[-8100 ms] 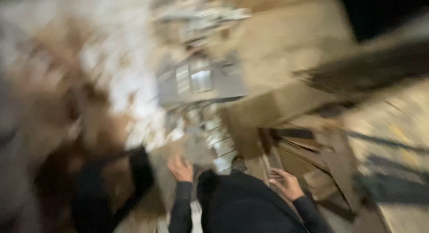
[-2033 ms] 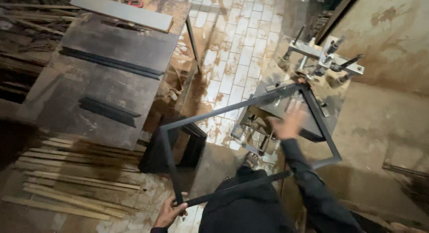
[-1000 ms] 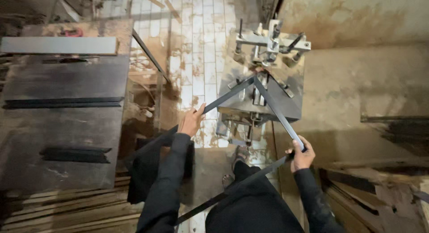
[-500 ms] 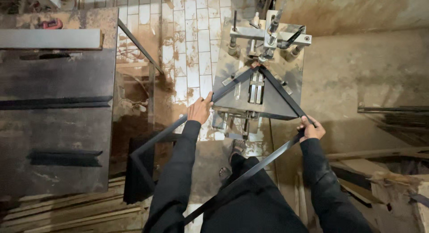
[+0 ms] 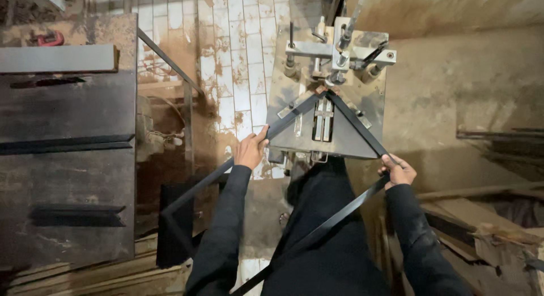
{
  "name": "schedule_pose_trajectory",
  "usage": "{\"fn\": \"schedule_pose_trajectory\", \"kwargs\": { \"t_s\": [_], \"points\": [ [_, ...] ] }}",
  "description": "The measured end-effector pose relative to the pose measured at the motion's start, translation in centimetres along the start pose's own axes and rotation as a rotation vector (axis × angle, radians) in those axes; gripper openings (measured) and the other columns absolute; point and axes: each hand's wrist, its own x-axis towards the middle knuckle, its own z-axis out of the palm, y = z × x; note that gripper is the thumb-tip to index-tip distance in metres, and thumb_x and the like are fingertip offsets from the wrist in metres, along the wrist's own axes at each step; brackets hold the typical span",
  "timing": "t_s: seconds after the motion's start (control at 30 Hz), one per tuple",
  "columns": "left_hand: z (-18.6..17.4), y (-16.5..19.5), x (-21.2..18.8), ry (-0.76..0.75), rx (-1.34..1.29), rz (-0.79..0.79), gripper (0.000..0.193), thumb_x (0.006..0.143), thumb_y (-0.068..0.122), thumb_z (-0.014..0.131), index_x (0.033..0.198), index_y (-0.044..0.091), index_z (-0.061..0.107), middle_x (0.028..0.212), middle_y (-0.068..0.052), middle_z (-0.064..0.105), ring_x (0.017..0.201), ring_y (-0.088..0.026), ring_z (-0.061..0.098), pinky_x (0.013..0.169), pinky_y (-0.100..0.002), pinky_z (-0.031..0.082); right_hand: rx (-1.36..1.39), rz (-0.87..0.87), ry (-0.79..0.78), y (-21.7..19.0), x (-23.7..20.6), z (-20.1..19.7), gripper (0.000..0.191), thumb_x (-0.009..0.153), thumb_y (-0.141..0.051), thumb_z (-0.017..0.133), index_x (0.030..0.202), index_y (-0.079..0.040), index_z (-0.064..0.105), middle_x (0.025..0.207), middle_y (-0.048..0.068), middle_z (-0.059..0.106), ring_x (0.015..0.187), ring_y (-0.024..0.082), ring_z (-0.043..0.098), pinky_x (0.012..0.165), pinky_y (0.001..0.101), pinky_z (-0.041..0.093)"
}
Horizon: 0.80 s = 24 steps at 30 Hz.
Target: The person carries black picture frame moulding pieces and assembled frames across the workshop, positions each frame corner under a manual corner-joining machine, and stacks the joined frames on a work table.
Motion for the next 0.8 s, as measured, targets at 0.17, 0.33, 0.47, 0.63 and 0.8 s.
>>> {"fn": "schedule_pose_trajectory", "kwargs": {
  "t_s": [0.17, 0.33, 0.47, 0.63, 0.8],
  "points": [
    [0.0, -0.2, -0.4, 0.005, -0.010, 0.002, 0.057, 0.092, 0.037, 0.069, 0.147, 0.042, 0.052, 0.096, -0.013, 0.073, 0.093, -0.039, 0.069, 0.076, -0.056, 0.050, -0.027, -0.039, 0.011, 0.3, 0.0, -0.2, 0.020, 0.089, -0.001, 0.081, 0.107, 0.001, 0.073, 0.082, 0.005, 0.069, 0.062, 0.013, 0.060, 0.057, 0.0324, 0.056],
    [-2.1, 0.9, 0.2, -0.053, -0.098, -0.095, 0.079, 0.088, 0.039, 0.073, 0.157, 0.034, 0.034, 0.102, -0.017, 0.073, 0.094, -0.045, 0.065, 0.077, -0.057, 0.049, -0.024, 0.002, 0.061, -0.5, -1.0, 0.5, 0.022, 0.086, 0.001, 0.079, 0.107, 0.001, 0.072, 0.082, 0.006, 0.071, 0.061, 0.015, 0.061, 0.057, 0.0345, 0.056],
    [-2.8, 1.1, -0.6, -0.045, -0.079, -0.041, 0.071, 0.092, 0.035, 0.070, 0.156, 0.033, 0.039, 0.101, -0.017, 0.071, 0.093, -0.043, 0.066, 0.078, -0.055, 0.050, 0.034, 0.003, -0.017, -1.8, -1.4, 1.4, 0.019, 0.090, -0.002, 0.081, 0.107, 0.000, 0.072, 0.082, 0.004, 0.068, 0.065, 0.014, 0.063, 0.060, 0.0338, 0.058],
    [-3.5, -2.2, -5.2, 0.059, 0.106, 0.024, 0.065, 0.096, 0.009, 0.060, 0.153, 0.037, 0.052, 0.108, -0.013, 0.069, 0.097, -0.039, 0.067, 0.081, -0.052, 0.053, 0.039, 0.001, -0.044, -2.7, -2.0, 2.0, 0.019, 0.091, -0.004, 0.083, 0.105, -0.002, 0.070, 0.081, 0.003, 0.067, 0.064, 0.014, 0.063, 0.059, 0.0344, 0.058],
    [-6.1, -5.3, -11.7, 0.203, 0.166, 0.034, 0.057, 0.088, 0.016, 0.071, 0.141, 0.034, 0.058, 0.125, -0.017, 0.066, 0.097, -0.041, 0.064, 0.082, -0.051, 0.052, 0.117, 0.076, -0.355, -0.8, -5.7, 0.4, 0.013, 0.101, -0.015, 0.073, 0.103, -0.005, 0.065, 0.083, 0.005, 0.063, 0.074, 0.019, 0.063, 0.066, 0.0344, 0.053]
  ]
}}
